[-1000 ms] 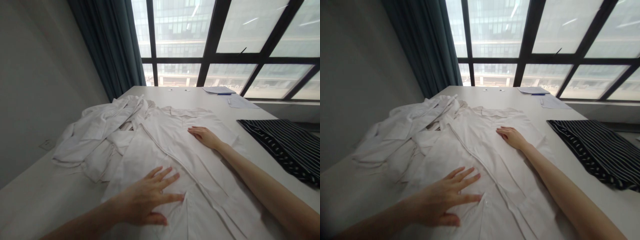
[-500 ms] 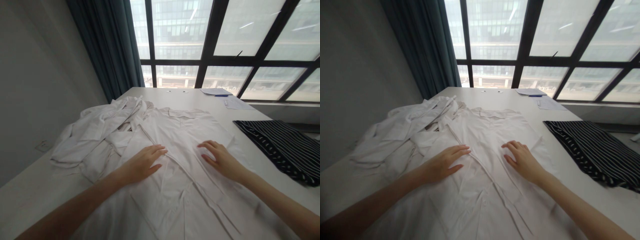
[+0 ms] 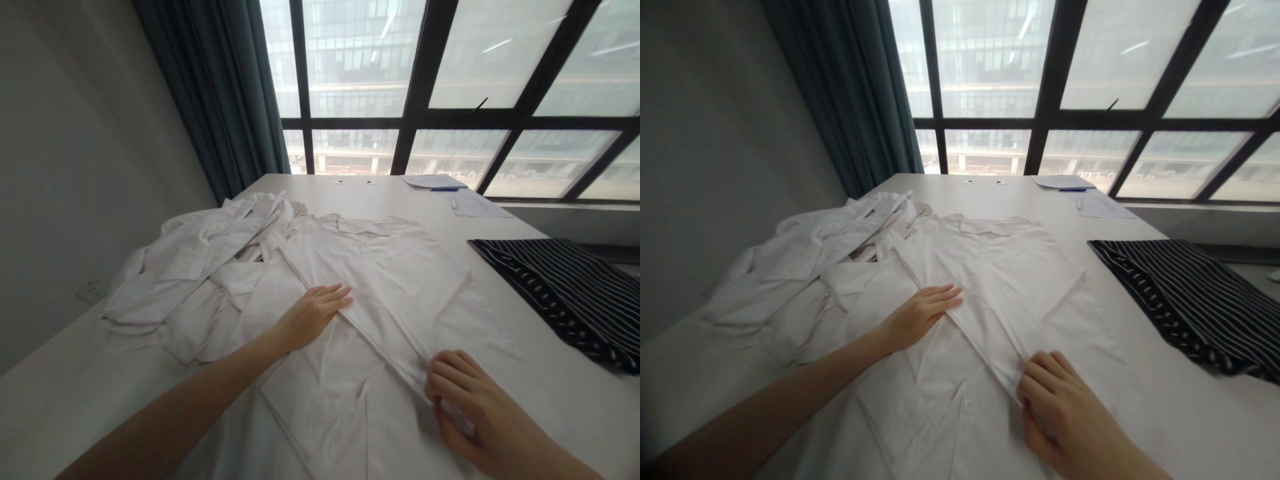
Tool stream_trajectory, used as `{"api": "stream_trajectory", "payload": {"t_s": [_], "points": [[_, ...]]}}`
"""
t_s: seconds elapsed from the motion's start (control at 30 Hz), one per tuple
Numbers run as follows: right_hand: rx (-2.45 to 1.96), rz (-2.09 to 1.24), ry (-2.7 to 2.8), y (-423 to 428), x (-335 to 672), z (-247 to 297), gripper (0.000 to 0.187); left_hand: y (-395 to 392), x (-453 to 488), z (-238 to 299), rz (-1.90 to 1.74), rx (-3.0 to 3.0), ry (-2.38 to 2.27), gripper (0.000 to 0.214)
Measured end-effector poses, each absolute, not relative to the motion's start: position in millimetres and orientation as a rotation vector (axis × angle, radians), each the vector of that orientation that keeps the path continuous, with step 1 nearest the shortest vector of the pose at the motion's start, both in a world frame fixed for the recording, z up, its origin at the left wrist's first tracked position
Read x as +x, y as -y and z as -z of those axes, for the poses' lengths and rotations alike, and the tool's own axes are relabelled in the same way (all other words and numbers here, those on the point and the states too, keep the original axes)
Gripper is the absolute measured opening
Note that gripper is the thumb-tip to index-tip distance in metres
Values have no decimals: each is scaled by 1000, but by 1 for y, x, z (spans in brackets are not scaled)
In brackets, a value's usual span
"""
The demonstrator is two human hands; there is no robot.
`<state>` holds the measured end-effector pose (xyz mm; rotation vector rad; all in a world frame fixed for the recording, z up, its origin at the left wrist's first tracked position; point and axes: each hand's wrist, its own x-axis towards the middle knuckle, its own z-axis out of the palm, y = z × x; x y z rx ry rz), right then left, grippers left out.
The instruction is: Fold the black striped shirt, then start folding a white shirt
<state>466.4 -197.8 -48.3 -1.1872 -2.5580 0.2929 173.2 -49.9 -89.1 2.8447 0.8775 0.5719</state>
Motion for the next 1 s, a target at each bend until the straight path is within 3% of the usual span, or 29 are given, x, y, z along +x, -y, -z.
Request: {"api": "stream_trajectory", "payload": {"t_s": [0.17,0.37,0.6,0.8,1.0], "points": [[-1120,-225,2452,197,477,37,15,51,172,85,-627,2873,-836,52],[-1121,-509,2674,193,477,36,18,51,171,83,-579,2831,-752,50],[-1300,-247,2361,186,493,50,15,59,173,70,-404,2852,-580,62],[-1317,-158,2434,192,482,60,37,73,195,52,-353,2914,-490,46],[-1410,-218,2440,193,479,75,42,61,245,48,-455,2846,-562,33]]}}
